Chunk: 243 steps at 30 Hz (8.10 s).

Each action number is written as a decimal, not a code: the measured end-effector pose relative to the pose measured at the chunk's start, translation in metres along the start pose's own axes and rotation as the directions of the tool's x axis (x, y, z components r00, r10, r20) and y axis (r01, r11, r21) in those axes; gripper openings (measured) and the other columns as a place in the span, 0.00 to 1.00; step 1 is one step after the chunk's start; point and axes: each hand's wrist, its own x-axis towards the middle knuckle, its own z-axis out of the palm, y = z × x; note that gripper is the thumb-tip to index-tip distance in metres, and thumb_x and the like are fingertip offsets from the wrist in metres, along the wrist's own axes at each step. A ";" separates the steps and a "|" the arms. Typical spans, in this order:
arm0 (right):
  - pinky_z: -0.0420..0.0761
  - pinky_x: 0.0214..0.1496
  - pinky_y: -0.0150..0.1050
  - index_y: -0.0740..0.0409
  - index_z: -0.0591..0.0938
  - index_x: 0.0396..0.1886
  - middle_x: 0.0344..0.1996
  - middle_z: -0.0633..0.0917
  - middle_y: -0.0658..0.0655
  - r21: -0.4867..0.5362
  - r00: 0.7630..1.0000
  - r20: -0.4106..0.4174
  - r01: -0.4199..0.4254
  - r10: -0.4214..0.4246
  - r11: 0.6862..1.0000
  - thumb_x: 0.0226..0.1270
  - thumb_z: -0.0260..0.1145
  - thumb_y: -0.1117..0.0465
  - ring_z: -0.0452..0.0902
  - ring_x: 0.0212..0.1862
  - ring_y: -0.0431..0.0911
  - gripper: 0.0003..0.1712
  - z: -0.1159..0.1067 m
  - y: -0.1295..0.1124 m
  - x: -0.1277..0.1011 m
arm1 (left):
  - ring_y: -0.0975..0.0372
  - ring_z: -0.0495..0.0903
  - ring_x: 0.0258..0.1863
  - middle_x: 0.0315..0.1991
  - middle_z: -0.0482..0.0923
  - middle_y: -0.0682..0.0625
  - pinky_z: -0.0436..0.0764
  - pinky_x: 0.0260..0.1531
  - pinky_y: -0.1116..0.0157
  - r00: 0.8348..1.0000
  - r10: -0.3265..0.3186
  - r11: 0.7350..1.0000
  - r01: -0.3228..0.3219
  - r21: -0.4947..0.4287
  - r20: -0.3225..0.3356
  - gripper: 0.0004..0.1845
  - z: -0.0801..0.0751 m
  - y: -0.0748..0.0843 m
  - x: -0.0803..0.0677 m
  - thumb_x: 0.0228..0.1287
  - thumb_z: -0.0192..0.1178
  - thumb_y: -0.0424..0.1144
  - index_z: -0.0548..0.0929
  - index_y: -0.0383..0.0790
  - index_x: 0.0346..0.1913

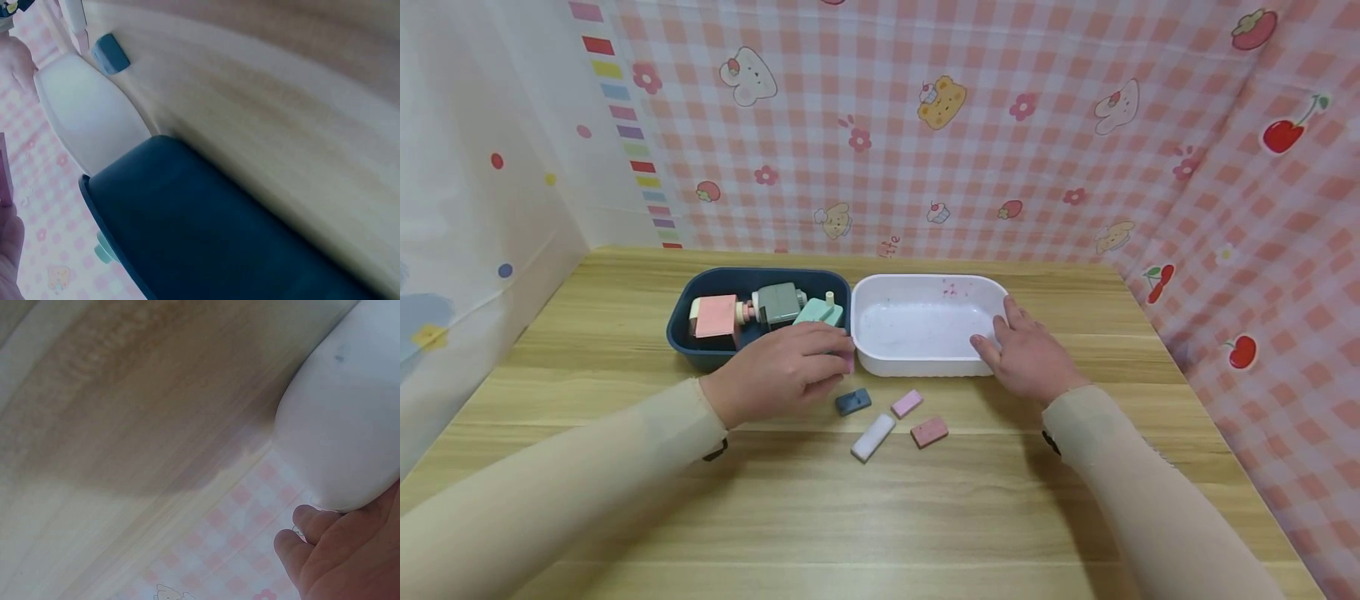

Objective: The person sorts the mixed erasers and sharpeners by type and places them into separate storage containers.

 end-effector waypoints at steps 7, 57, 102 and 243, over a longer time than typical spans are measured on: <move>0.50 0.84 0.66 0.77 0.58 0.79 0.83 0.42 0.76 0.003 1.000 0.007 -0.007 0.007 1.000 0.85 0.36 0.33 0.42 0.83 0.72 0.51 0.000 0.000 -0.002 | 0.58 0.84 0.61 0.55 0.88 0.50 0.80 0.68 0.61 1.000 -0.016 0.999 0.015 0.037 0.011 0.12 0.004 -0.008 0.013 0.70 0.71 0.40 0.91 0.43 0.53; 0.50 0.85 0.63 0.76 0.59 0.79 0.84 0.41 0.74 0.002 1.000 -0.009 -0.018 0.018 1.000 0.86 0.35 0.34 0.42 0.84 0.70 0.49 0.000 -0.003 -0.003 | 0.59 0.81 0.64 0.60 0.85 0.50 0.78 0.70 0.63 0.976 -0.124 0.987 0.104 0.119 0.178 0.10 0.034 -0.035 0.074 0.76 0.64 0.36 0.92 0.42 0.52; 0.52 0.84 0.64 0.76 0.59 0.79 0.84 0.41 0.74 -0.005 1.000 -0.017 -0.016 0.016 1.000 0.86 0.34 0.34 0.43 0.84 0.71 0.49 0.004 0.000 -0.001 | 0.58 0.81 0.67 0.64 0.85 0.49 0.78 0.70 0.60 0.958 -0.103 0.993 0.086 0.077 0.266 0.13 0.029 -0.023 0.072 0.78 0.62 0.41 0.90 0.45 0.57; 0.50 0.85 0.63 0.73 0.59 0.80 0.84 0.39 0.73 0.008 1.000 0.005 -0.031 0.030 1.000 0.85 0.33 0.33 0.40 0.85 0.70 0.49 0.003 -0.001 0.000 | 0.58 0.83 0.63 0.67 0.81 0.49 0.83 0.64 0.59 0.939 -0.077 0.997 0.081 0.004 0.336 0.16 0.020 0.002 0.031 0.74 0.67 0.47 0.88 0.51 0.60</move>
